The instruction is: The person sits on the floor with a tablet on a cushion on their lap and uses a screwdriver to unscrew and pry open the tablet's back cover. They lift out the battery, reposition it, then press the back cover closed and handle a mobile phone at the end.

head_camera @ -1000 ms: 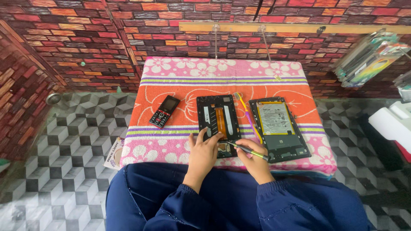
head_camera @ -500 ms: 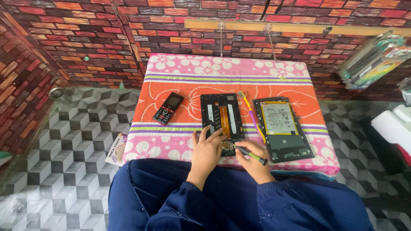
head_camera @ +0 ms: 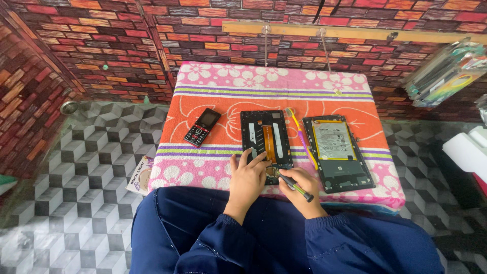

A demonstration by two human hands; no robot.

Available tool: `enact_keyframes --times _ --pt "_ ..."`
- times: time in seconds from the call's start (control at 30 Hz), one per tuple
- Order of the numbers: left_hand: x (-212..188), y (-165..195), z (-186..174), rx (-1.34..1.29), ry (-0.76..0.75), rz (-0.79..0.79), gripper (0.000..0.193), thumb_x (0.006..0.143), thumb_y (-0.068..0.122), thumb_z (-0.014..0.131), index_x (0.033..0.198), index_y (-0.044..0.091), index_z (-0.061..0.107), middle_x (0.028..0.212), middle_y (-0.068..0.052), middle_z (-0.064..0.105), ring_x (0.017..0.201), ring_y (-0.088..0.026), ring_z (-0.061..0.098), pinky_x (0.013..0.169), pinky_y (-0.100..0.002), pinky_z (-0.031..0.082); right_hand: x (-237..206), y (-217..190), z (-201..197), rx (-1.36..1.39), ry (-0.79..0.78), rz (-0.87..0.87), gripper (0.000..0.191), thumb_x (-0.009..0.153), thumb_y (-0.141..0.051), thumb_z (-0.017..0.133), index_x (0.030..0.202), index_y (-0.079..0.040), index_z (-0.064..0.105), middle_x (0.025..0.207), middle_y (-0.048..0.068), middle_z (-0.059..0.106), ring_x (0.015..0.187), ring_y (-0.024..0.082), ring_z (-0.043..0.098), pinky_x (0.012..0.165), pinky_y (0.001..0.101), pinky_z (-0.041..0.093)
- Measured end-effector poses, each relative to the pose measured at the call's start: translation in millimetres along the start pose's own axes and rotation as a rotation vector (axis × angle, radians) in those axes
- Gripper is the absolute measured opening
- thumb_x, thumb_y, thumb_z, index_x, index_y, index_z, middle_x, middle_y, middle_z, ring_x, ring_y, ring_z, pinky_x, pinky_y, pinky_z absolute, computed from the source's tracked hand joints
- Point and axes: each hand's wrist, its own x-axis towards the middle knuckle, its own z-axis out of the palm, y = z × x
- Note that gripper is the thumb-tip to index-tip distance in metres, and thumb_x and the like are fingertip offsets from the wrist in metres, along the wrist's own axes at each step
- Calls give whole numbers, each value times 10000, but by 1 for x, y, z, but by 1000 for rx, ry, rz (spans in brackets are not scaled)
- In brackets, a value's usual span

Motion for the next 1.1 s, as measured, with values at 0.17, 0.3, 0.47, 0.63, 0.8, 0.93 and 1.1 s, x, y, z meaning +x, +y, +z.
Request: enact_keyframes --times 0.17,0.3,0.47,0.63,0.8,0.93,1.1 --pt "0 -1 -1 4 5 7 245 872 142 646 1072 188 781 1330 20 678 1341 -329 485 1115 -665 273 -1 -1 2 11 -14 11 266 754 -17 800 1012 -41 739 914 106 718 775 228 725 676 310 571" --pt "-1 -3 1 25 6 12 258 871 146 641 1084 186 781 1338 24 675 1344 -324 485 1121 -657 276 -1 -2 3 -1 -29 -35 257 744 -6 794 993 -44 740 917 106 723 818 248 730 719 324 580" --pt "-2 -5 5 34 4 7 265 881 148 634 1097 184 784 1344 29 674 1350 -321 485 1132 -651 278 -2 -2 5 21 -47 1 231 756 5 778 979 -41 737 937 107 736 837 251 742 740 321 588" --pt "-3 -4 4 22 -2 5 256 883 149 639 1092 179 783 1346 23 674 1348 -327 484 1123 -655 281 -4 1 5 48 -44 30 224 774 3 777 991 -31 734 949 110 740 840 232 742 747 307 583" --pt "-2 -2 2 6 7 6 248 873 158 661 1088 183 781 1337 22 677 1339 -329 490 1117 -657 289 -7 5 3 113 -14 106 224 801 -7 772 1020 -19 723 957 107 741 818 209 746 742 295 583" --pt "-3 -3 3 14 19 7 252 863 155 669 1087 183 781 1325 25 683 1329 -326 500 1111 -657 294 -9 6 6 49 -7 74 240 788 -13 785 1020 -21 728 960 110 738 825 209 744 743 294 579" --pt "-4 -6 5 8 32 20 257 857 147 667 1081 186 785 1316 26 687 1326 -319 505 1116 -650 299 -10 6 8 10 -7 59 243 785 -17 794 1020 -24 733 947 113 736 830 215 741 740 298 572"
